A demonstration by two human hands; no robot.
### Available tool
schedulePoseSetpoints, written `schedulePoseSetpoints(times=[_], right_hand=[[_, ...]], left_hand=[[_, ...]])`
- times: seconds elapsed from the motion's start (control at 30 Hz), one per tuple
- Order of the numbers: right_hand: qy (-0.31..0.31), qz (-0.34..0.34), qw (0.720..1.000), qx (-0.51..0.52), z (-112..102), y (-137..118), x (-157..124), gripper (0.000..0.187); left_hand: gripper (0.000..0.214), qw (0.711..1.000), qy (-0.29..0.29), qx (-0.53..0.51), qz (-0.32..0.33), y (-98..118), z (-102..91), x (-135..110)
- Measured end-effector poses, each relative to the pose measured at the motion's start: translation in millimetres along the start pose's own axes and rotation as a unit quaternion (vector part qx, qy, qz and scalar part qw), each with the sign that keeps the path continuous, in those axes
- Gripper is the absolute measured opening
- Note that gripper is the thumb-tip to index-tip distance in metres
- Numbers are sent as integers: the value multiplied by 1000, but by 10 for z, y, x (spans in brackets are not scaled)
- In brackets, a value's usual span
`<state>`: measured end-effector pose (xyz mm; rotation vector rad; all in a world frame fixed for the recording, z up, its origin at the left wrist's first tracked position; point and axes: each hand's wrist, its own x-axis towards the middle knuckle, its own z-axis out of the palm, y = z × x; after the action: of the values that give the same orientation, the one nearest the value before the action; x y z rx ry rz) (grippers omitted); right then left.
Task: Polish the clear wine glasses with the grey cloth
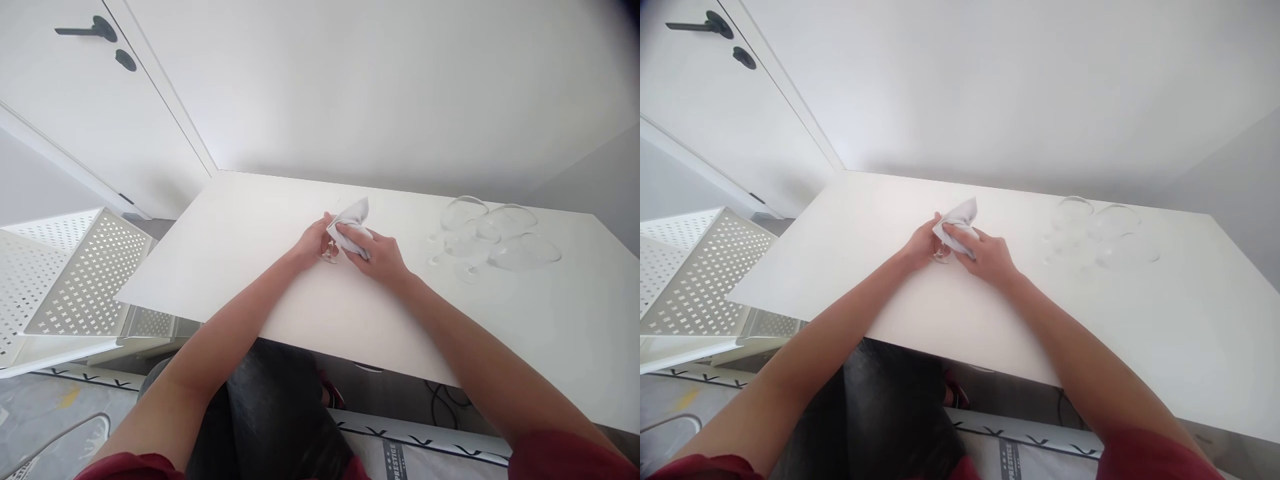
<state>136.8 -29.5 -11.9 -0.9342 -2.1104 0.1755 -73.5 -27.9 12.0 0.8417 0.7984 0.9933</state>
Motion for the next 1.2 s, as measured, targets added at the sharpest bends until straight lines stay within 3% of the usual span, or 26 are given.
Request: schedulePoseSetpoints(times=[0.13, 0.27, 0.4, 0.53, 0.67, 0.8, 0.93, 1.07, 1.2], right_hand=[[54, 36, 998, -1, 3, 5, -2, 51], [8, 14, 1000, 6, 4, 24, 1, 50], [43, 44, 998, 2, -6, 22, 16, 55], [-35, 2, 999, -21, -14, 9, 11, 48], [30, 43, 998, -20, -33, 18, 8, 53], [-39, 1, 999, -26, -51, 2, 12, 47], [-6, 65, 997, -30, -46, -23, 16, 52], [-57, 37, 998, -5, -34, -33, 15, 49], [-7, 70, 997, -2, -36, -36, 19, 54]], left_hand=[[63, 999, -32, -6, 7, 1, -23, 12], [61, 999, -30, 13, 6, 20, -5, -8], [55, 1000, -9, -13, 17, 24, 9, -26], [62, 1000, 14, -17, 1, 41, 18, -27], [64, 1000, -9, -16, -7, 63, 30, -35], [62, 1000, -12, 4, 21, 15, 10, -20], [64, 999, -12, 0, 48, -25, -15, 8], [72, 999, -43, 9, 18, 1, -32, 14], [68, 999, -38, -12, 38, 5, -42, 17]])
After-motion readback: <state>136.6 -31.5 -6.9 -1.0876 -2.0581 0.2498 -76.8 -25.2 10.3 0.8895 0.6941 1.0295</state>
